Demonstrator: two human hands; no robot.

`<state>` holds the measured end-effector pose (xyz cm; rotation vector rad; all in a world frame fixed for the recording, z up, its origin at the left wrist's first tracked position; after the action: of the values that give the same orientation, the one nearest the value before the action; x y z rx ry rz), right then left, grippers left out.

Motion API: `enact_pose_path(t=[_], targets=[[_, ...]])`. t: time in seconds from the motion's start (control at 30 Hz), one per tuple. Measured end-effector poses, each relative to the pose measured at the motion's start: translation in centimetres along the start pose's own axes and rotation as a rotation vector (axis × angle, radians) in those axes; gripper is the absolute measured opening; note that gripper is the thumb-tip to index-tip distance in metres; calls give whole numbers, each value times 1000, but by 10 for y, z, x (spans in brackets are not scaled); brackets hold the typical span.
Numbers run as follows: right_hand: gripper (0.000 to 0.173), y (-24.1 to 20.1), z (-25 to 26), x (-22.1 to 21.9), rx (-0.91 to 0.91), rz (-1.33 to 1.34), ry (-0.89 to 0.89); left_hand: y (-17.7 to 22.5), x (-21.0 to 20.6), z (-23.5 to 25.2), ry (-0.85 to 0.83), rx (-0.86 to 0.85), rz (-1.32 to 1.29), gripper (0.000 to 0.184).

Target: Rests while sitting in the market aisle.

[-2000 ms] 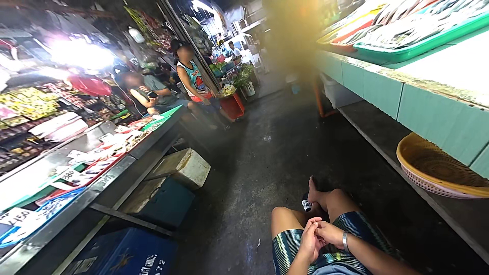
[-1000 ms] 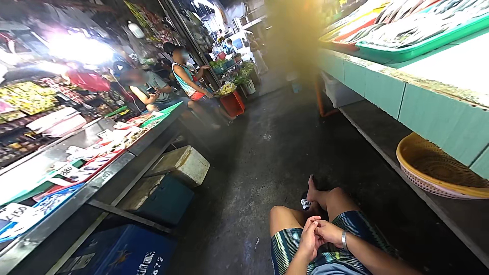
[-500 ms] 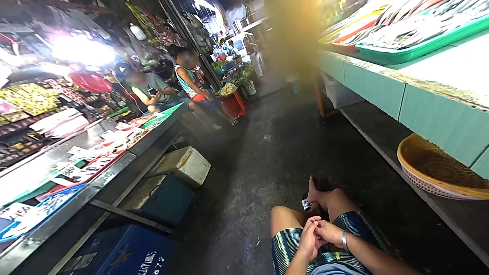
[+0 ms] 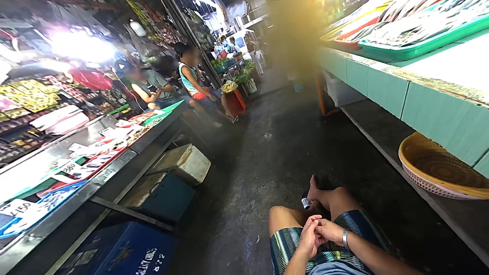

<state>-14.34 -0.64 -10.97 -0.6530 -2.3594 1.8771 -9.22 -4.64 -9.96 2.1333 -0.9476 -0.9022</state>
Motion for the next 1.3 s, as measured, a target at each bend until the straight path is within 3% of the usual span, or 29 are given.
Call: enact_pose_path(t=[1.3], targets=[[26, -6, -4, -3, 3, 5, 17, 2, -3, -3, 16, -8, -27, 36]])
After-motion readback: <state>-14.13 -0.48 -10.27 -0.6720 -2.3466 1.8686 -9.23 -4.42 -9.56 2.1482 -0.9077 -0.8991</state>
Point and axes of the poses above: each hand's wrist, its own z-axis towards the middle knuckle, its own x-axis out of the back of the hand, y = z × x, the point moved 9 cm from there along z, towards the middle knuckle, and after that the axes turned 10 degrees about x, right-handed, at the moved point
